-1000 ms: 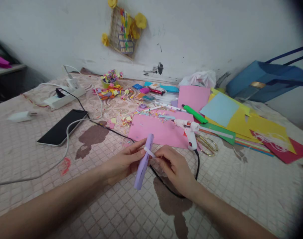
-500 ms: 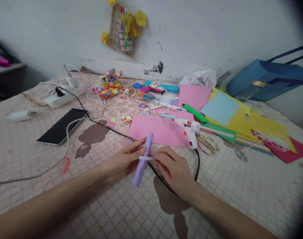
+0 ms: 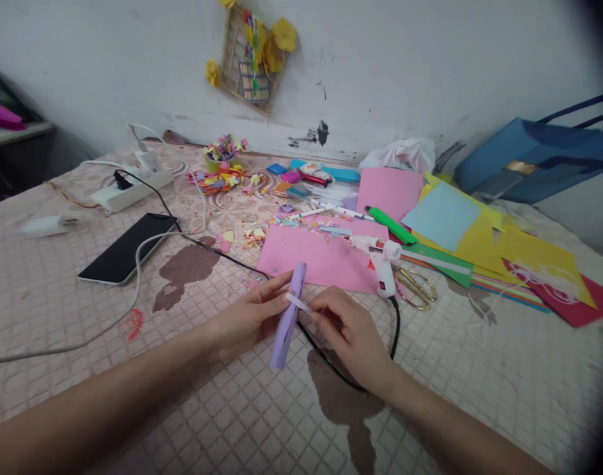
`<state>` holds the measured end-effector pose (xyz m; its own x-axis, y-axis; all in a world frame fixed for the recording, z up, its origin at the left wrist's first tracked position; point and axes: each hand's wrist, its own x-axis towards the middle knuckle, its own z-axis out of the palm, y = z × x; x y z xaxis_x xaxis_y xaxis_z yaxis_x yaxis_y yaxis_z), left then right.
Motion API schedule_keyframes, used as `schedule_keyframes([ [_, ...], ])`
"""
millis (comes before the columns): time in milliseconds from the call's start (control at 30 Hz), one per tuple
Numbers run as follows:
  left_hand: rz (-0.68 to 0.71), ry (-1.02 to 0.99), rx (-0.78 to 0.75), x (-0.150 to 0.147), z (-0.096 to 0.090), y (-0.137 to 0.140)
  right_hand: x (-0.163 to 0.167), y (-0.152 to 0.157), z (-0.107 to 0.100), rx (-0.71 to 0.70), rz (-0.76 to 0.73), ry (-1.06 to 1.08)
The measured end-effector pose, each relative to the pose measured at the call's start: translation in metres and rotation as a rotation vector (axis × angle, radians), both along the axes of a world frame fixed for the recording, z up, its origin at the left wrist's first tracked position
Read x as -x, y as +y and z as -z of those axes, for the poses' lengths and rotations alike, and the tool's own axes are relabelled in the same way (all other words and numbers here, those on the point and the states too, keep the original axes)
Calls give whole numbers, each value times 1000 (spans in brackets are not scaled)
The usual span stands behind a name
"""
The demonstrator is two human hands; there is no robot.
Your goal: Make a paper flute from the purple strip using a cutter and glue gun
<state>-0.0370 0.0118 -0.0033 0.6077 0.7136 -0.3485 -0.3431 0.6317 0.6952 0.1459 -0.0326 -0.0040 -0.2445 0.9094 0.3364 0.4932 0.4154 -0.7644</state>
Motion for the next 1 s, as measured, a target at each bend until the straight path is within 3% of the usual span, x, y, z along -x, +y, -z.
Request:
schedule_keyframes([
  [233,20,31,-11,-1,1,0,-1,-3,2,-40,-85,-79],
  [433,24,35,-14,-2,-3,-1,-1,-4,2,-95,-44,-130],
  [567,4,17,-7,-1,-3,-1,0,-4,-1,-13,32,37],
  [700,9,8,-25,0,0,-1,1,-3,-2,30,49,32],
  [1000,30,2,-23,0,1,-2,-1,-2,3,-126,-9,-113],
])
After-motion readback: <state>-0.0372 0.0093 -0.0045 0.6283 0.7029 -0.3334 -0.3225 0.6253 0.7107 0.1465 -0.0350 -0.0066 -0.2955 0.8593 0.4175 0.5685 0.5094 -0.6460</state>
